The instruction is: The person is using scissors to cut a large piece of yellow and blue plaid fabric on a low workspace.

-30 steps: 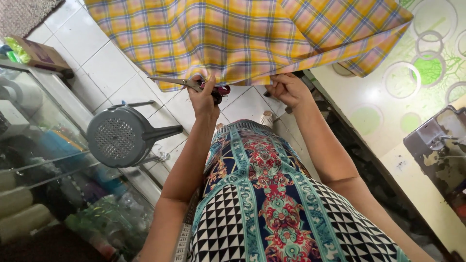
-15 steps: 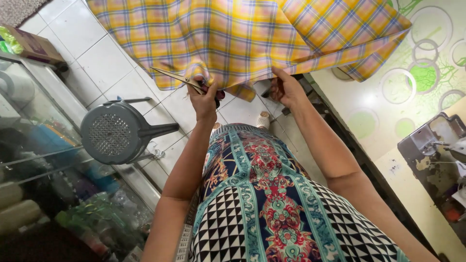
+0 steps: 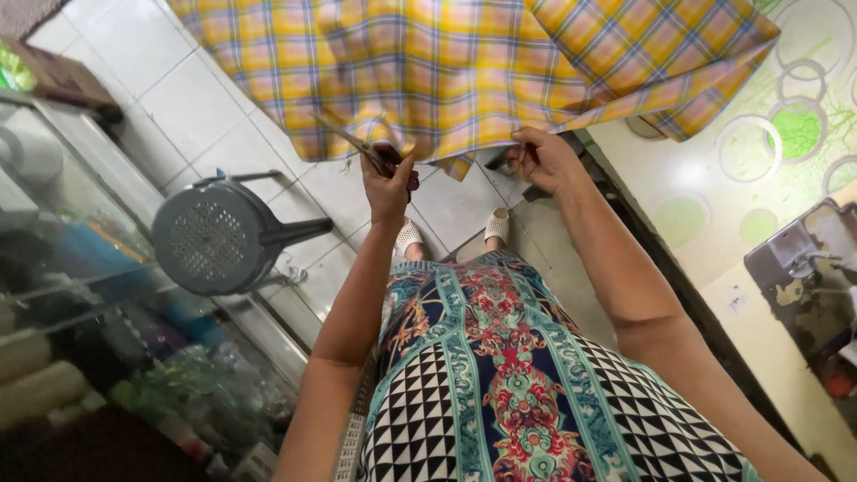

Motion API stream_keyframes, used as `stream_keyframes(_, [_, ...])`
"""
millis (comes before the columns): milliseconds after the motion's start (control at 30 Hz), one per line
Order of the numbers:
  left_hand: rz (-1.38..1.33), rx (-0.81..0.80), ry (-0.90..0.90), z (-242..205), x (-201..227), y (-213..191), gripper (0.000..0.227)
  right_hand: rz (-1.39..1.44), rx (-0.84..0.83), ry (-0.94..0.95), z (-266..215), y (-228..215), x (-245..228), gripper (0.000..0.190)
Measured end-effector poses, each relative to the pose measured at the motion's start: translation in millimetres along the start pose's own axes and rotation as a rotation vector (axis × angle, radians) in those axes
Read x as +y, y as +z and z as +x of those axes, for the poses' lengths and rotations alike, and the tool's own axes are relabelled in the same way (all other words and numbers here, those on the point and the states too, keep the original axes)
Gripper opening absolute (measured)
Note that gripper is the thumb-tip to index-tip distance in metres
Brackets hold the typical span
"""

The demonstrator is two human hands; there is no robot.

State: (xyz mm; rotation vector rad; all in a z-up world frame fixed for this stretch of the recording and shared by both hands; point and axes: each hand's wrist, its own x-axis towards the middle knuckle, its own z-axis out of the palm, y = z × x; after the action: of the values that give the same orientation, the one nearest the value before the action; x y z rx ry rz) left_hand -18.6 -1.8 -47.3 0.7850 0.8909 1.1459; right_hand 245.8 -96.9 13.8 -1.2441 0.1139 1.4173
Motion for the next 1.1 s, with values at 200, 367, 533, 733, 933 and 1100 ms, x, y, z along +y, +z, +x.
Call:
stream_keyframes(200, [0.08,0.104,-0.345,-64.7,37.5,6.7,0.063,-0.153,-0.064,-0.155,5.8,-38.5,3.8,0.029])
stream_keyframes(367, [-0.077,-0.094,-0.354,-123.7,25.7,14.2,0.073,-0.203,-0.025,-0.1,2.5,-38.2,-0.4,0.037])
stream_keyframes(533, [0.02,-0.263,-0.278,-155.9,20.6,42.8,0.074,-0.225,-0.012,-0.057,0.6,-38.5,-3.4,0.03])
stream_keyframes(733, [0.454,-0.401,-0.373,-167.3,3.1,67.0,0.066,-0.299,-0.034,-0.025,-9.5,-27.1,-7.7,0.027])
stream_keyframes(933, [0.763,-0.605,-0.457,-159.7,-27.6,73.8,0.072,-0.321,-0.068,-0.058,-10.0,-34.7,-6.1,0.023])
stream_keyframes(1100, [0.845,-0.617,-0.408,-148.7,-42.0,92.0,0.08,-0.333,-0.063,-0.063,4.1,-46.4,-1.8,0.023])
